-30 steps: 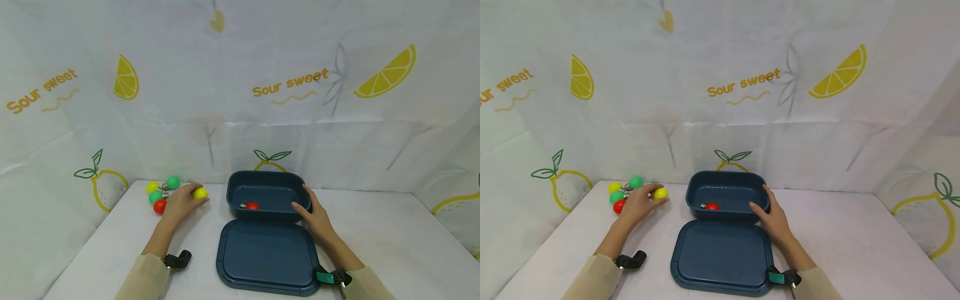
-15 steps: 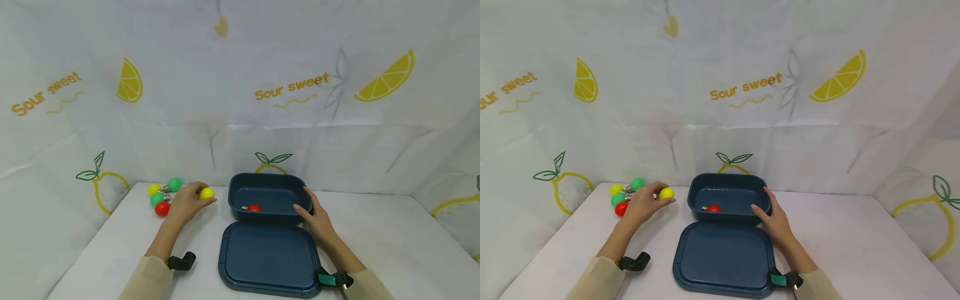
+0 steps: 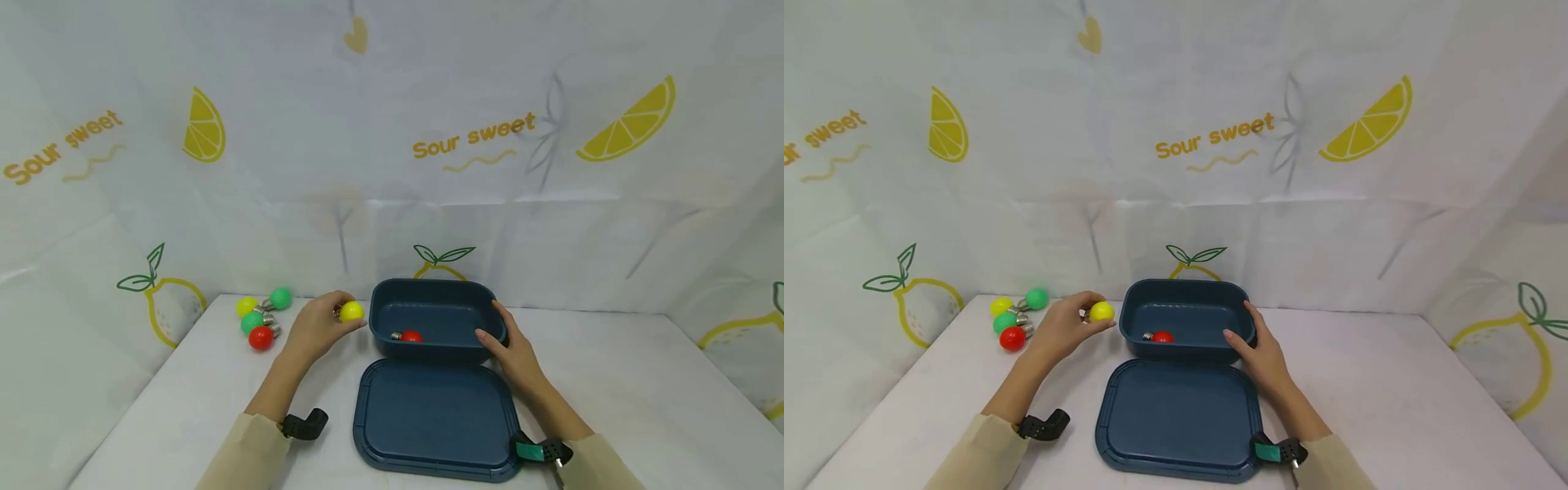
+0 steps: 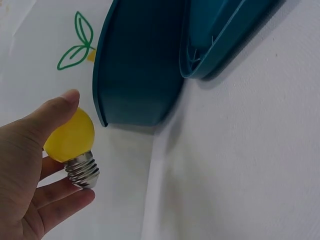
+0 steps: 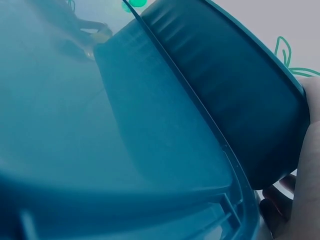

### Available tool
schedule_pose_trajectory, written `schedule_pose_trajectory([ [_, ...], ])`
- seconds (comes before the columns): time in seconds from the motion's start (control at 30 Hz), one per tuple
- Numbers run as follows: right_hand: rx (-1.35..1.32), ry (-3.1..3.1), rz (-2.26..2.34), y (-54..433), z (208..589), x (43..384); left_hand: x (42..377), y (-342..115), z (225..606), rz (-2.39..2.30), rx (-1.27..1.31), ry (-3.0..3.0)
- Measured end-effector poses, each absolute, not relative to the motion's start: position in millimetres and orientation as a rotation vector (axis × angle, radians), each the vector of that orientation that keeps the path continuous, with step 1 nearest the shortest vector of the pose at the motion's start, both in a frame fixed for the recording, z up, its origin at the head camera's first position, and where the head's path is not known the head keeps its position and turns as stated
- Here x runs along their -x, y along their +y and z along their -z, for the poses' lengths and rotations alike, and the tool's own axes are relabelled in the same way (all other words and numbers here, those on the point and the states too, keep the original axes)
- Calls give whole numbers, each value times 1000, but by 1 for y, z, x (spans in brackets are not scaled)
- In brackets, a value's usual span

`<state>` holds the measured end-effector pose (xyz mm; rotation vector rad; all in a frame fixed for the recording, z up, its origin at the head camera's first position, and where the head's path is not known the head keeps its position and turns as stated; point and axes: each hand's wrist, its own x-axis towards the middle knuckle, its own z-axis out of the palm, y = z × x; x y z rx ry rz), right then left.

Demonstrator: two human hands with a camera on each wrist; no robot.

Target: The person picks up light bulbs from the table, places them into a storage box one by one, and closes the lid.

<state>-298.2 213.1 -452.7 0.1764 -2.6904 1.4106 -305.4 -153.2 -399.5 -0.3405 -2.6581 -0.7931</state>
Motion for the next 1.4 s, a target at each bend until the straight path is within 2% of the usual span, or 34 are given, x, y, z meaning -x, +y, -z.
schedule_pose_trajectory([
  [0.9,-151,-2705,-1405,212,451,296,298,-132,393,807,465,-2594],
  [1.4,-168,-2703,-1398,215,451,297,304,-104,371,902,548,-2546],
])
